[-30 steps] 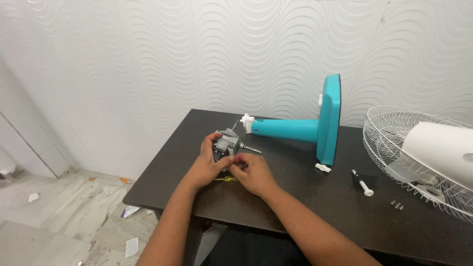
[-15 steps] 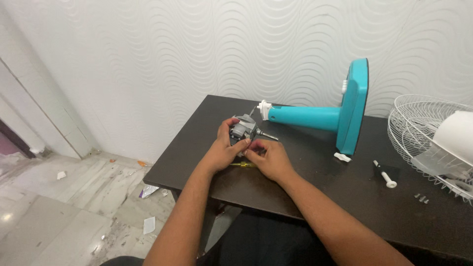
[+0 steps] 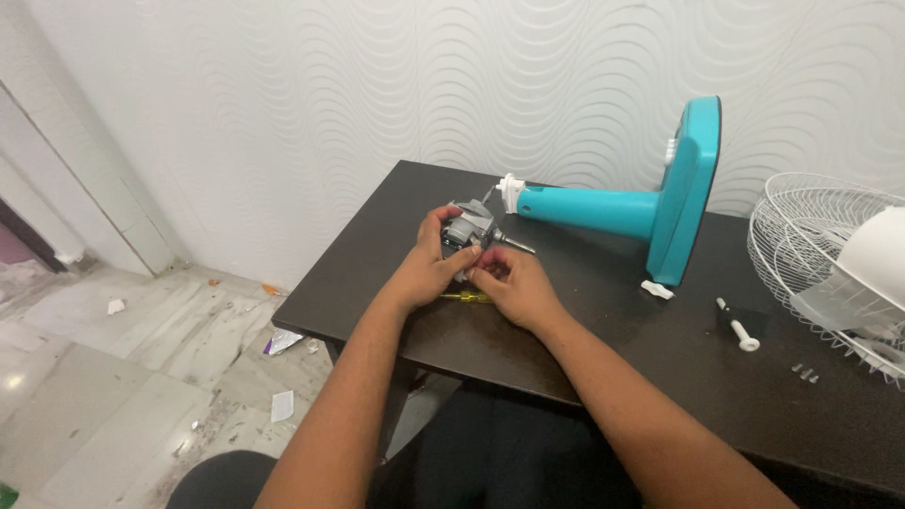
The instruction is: The person disassembles an electric fan by removing the rear grille, motor housing, and internal components using a screwdriver. They place the removed parts on the table and continue to work on the motor assembly.
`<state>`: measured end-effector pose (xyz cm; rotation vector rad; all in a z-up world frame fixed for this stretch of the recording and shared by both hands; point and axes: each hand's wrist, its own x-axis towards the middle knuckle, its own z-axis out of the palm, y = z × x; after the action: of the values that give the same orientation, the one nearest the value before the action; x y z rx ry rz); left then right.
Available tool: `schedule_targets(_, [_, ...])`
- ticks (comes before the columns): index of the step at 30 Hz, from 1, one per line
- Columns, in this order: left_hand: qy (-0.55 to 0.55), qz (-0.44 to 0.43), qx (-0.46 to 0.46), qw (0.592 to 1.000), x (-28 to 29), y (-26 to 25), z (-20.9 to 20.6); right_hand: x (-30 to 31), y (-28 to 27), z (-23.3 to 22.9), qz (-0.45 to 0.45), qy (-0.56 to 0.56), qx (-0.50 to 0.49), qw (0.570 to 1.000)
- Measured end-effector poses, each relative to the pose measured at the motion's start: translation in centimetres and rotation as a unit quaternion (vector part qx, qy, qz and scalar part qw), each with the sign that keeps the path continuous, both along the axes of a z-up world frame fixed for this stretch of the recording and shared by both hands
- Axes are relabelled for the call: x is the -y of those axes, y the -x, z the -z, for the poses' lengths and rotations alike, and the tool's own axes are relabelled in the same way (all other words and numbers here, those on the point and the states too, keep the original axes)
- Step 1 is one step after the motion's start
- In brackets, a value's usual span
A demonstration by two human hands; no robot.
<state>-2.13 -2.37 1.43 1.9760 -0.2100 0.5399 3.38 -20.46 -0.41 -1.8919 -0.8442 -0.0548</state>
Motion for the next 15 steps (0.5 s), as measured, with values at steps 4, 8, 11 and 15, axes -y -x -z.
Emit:
schedule_targets(4, [-0.003, 0.004, 0.022, 1.0, -0.07, -0.07, 0.25, -0.17, -0.05, -0.06, -0.025, -0.046, -0.024, 0.998])
schedule_targets(8, [0.002, -0.006, -0.007, 1.0, 0.0, -0.14, 0.16, 0.02, -0.17, -0.02, -0.012, -0.003, -0.032, 0.999])
schedule_targets(11, [0.004, -0.009, -0.01, 1.0, 0.09, -0.06, -0.07, 0.01, -0.31, 0.09, -0.034, -0.016, -0.056, 0.998])
schedule_targets(15, [-0.006, -0.009, 0.025, 1.0, 0.38, 0.23, -0.21, -0.06, -0.59, 0.51, -0.021, -0.033, -0.076, 0.996])
